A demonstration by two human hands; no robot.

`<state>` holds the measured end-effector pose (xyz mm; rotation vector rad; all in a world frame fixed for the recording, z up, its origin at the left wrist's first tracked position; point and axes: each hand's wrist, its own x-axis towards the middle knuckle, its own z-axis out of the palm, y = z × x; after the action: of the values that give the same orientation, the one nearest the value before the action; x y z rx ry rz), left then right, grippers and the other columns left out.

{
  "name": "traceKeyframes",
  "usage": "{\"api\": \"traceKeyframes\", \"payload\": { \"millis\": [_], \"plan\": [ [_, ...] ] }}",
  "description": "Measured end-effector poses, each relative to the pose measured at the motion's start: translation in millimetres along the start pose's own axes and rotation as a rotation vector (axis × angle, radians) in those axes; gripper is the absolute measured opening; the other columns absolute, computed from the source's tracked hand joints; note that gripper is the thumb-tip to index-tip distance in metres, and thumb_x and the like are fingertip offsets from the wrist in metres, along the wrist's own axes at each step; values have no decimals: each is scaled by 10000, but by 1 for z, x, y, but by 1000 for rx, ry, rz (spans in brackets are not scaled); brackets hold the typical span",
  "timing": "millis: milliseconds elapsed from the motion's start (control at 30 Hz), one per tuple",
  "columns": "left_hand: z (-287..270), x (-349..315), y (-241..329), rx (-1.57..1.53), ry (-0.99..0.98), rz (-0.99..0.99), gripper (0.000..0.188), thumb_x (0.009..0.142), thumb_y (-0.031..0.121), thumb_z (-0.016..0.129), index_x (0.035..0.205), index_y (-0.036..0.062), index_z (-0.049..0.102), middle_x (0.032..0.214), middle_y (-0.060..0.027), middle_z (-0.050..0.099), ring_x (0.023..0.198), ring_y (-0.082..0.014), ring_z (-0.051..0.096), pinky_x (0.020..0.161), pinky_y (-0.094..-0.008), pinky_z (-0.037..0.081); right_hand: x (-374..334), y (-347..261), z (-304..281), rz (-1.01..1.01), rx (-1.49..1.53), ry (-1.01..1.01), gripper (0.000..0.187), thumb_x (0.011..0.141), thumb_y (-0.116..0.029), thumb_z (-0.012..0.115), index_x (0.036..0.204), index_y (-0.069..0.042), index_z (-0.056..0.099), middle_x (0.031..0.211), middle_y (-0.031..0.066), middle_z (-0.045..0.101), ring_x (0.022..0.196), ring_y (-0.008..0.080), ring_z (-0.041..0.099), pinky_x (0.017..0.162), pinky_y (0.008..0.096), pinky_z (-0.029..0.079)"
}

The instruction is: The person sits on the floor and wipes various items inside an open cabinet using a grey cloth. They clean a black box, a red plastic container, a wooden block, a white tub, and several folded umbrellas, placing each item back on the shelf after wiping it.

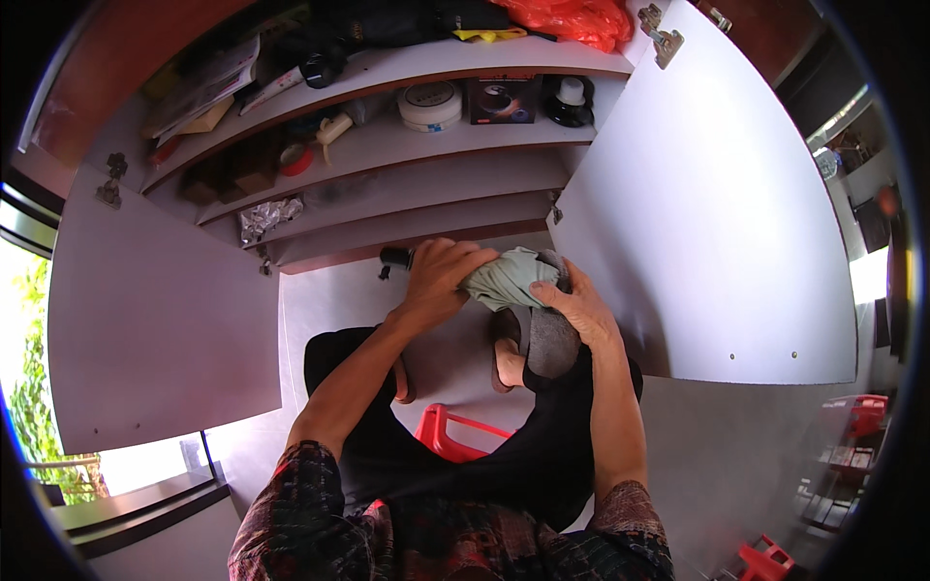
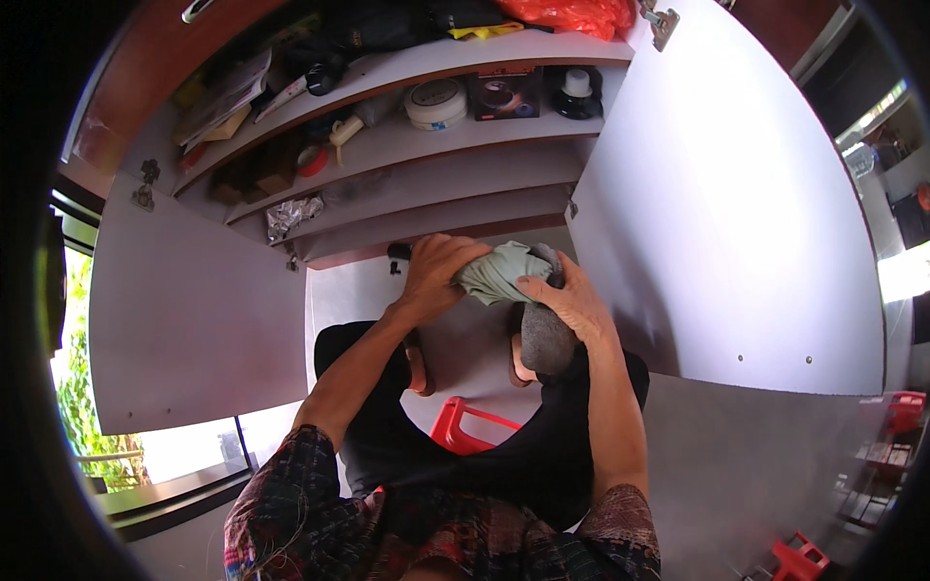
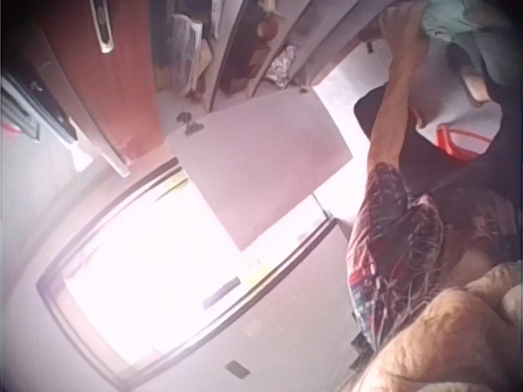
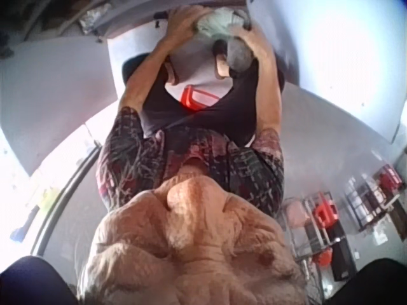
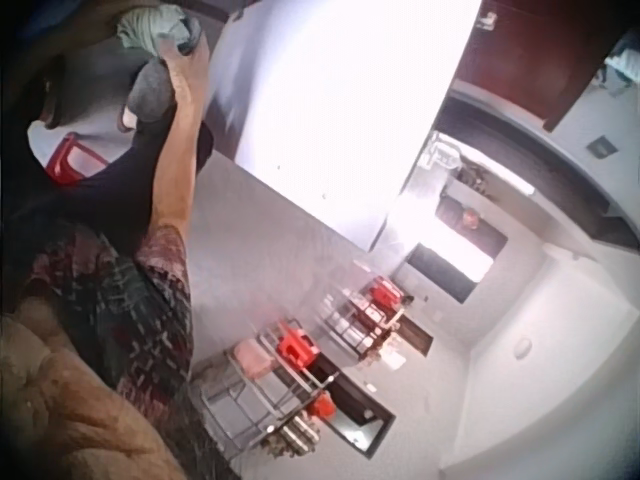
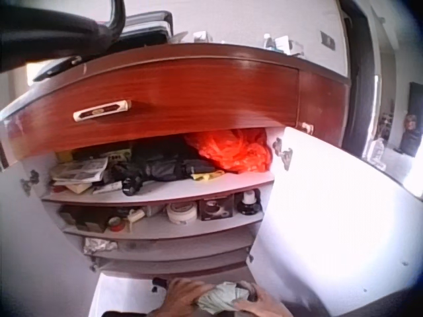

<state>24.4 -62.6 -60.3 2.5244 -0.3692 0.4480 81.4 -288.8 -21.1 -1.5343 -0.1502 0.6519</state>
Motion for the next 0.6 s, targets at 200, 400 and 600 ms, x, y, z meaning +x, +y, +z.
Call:
{"api": "traceKeyframes", "payload": {
  "millis": [200,400,600],
  "plan": [
    [24,36,-3,26,325,-23,585,620,34,730,1155,214,576,1039,-15,567,1040,-216,486,949,-425,290,12,21,13,-157,362,254,447,748,-135,713,1143,25,576,1049,82,627,934,152,591,851,278,458],
    [52,60,34,-1099,434,-923,640,656,123,801,1219,22,513,1054,-85,593,1009,-213,540,903,-364,382,24,28,7,-213,683,462,355,749,-60,691,1085,2,597,991,62,636,881,165,608,826,294,475],
    [93,93,38,-1374,244,-1121,522,698,111,791,1145,12,540,1102,-89,588,953,-224,595,824,-371,503,36,56,9,-185,637,596,360,760,-98,715,1084,-24,576,987,51,619,870,158,588,802,294,474]
  ]
}}
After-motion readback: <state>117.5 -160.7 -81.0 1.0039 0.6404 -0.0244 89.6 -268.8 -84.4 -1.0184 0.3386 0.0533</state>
